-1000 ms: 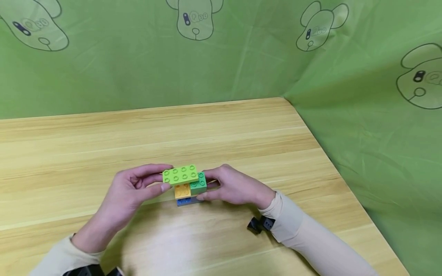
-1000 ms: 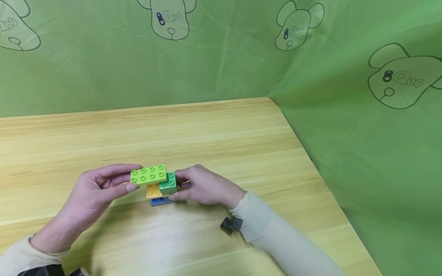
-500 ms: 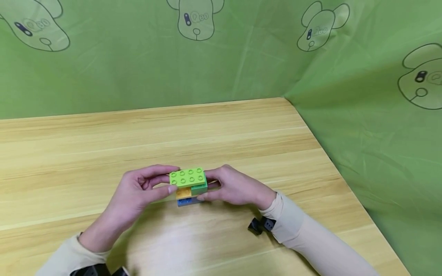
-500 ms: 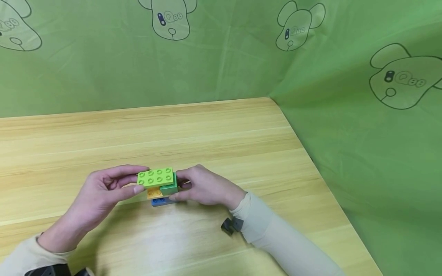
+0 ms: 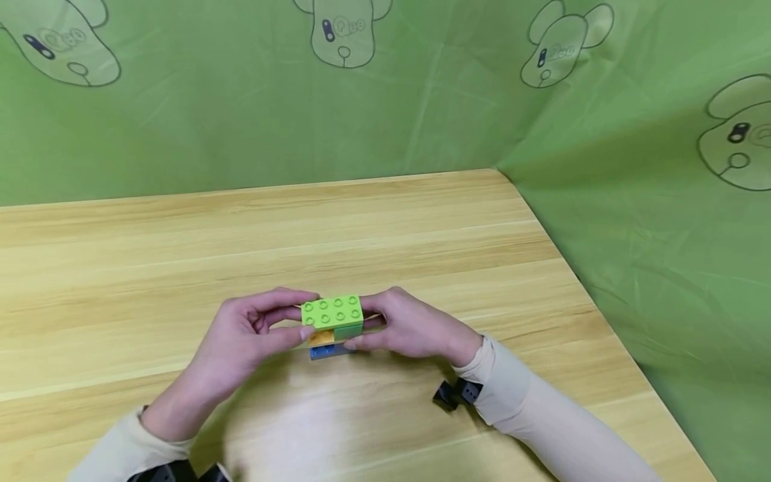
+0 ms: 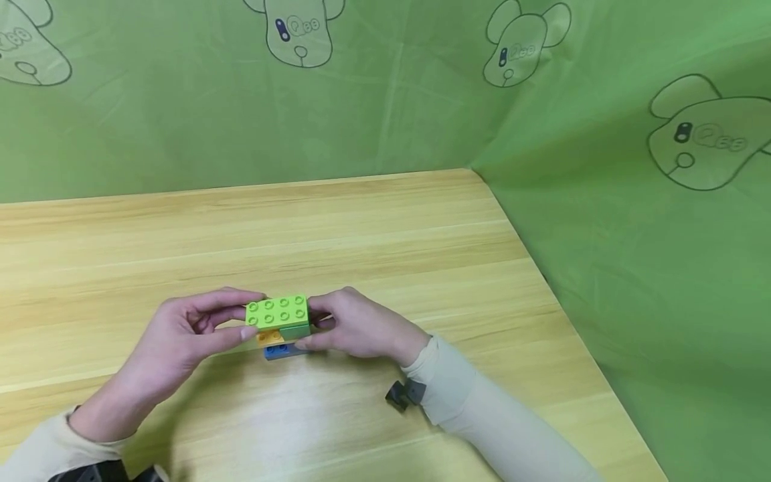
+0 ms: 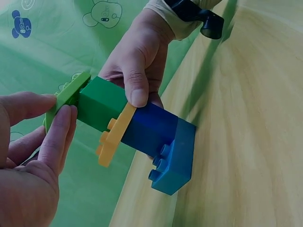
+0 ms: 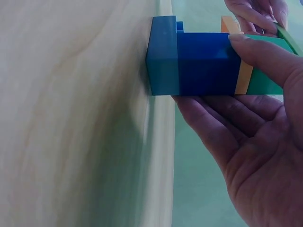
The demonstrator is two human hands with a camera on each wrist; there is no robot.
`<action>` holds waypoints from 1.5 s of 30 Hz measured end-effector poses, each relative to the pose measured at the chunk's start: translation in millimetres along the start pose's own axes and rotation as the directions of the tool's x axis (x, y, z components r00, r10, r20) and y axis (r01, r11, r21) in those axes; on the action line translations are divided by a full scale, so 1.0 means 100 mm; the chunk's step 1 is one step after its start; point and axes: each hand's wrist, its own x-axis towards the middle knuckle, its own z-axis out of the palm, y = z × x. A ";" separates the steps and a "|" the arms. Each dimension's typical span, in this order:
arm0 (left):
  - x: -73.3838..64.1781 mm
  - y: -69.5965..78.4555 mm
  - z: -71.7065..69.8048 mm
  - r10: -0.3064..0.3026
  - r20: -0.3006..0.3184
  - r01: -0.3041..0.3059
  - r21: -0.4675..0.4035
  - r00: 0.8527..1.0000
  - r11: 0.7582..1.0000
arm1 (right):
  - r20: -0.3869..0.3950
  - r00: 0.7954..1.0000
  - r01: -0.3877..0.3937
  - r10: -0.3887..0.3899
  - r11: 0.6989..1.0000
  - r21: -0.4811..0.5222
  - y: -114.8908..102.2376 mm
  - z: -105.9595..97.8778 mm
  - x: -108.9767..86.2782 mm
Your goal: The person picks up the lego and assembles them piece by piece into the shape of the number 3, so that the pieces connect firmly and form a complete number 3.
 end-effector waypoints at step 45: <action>0.04 0.11 -0.02 -0.010 0.010 0.008 0.174 1.000 0.985 | -0.204 0.936 0.292 -0.288 0.956 -0.011 -0.03 -0.04 -0.10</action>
